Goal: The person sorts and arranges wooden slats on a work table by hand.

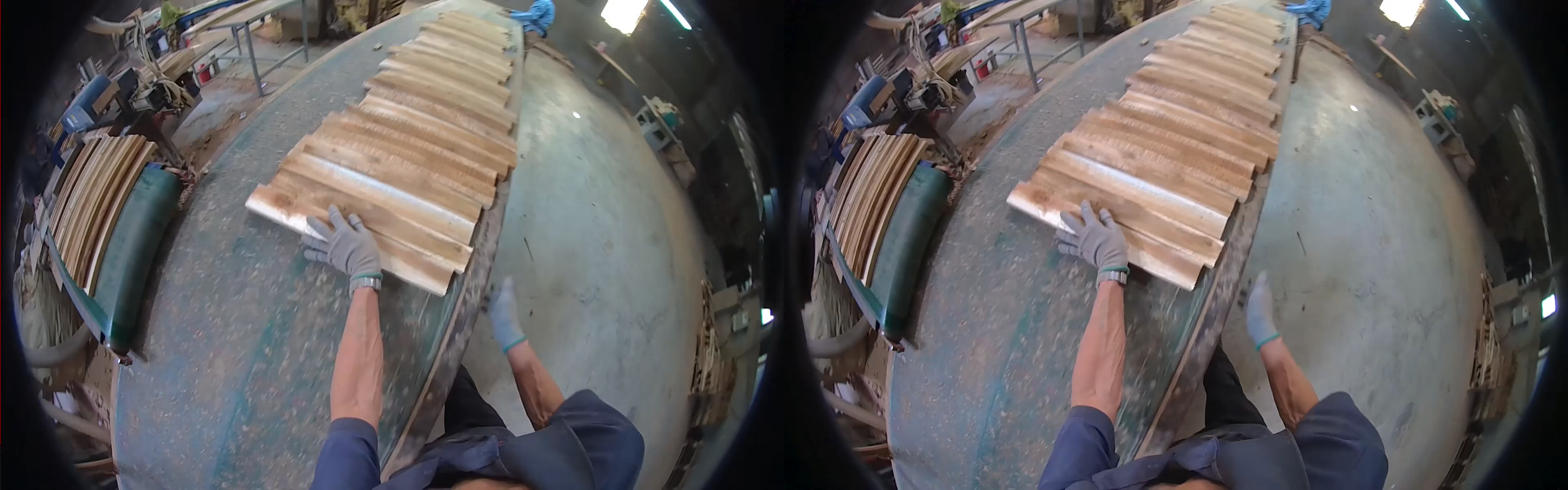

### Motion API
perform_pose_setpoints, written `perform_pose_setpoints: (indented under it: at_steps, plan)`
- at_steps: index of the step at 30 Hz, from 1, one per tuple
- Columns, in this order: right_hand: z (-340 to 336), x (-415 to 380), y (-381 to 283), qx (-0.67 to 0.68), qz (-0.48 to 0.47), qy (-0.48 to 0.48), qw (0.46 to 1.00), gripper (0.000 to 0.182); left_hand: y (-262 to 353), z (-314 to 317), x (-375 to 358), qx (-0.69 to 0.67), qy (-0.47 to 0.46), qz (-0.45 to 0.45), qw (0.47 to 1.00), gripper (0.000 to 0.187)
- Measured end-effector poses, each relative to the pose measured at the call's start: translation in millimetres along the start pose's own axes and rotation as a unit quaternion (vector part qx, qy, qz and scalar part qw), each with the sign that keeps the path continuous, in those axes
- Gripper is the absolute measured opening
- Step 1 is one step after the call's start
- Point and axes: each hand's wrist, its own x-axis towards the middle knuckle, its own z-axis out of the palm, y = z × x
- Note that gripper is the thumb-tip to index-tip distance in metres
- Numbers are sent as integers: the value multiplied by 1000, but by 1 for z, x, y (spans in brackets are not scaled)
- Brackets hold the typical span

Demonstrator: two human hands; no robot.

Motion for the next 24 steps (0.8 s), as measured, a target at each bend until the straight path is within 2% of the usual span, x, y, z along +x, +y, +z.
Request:
perform_pose_setpoints:
  at_steps: [3,4,8,12,13,15,17,18,20,21,22,24]
  plan:
    - [27,25,-26,10,-120,-55,991,77,4,17,1,1,47,7,999,44]
    - [31,12,-24,-51,-142,-30,988,75,6,14,-1,0,45,14,999,44]
    - [70,-117,26,-258,-250,65,931,67,4,14,-5,-12,37,44,998,43]
    - [80,-251,125,-298,-255,85,916,67,-3,17,8,-101,8,68,993,56]
    - [84,-290,143,-285,-241,75,925,67,-2,-1,10,-90,-69,55,992,67]
    - [98,-357,174,-254,-221,69,939,67,-17,-42,25,-153,-238,99,954,81]
    - [99,-405,224,-243,-219,75,942,68,-80,-32,37,-397,-265,186,858,83]
    - [104,-423,249,-233,-220,76,944,69,-115,-52,32,-400,-258,231,849,82]
    - [104,-456,299,-239,-246,84,936,71,-197,-116,-13,-365,-309,225,849,77]
    - [105,-471,322,-243,-261,87,930,72,-244,-133,-42,-373,-262,234,859,73]
    - [119,-400,273,-250,-247,87,932,72,-211,-89,-25,-364,-228,233,873,69]
    - [120,-395,271,-269,-249,93,926,72,-257,-130,-65,-385,-282,169,862,64]
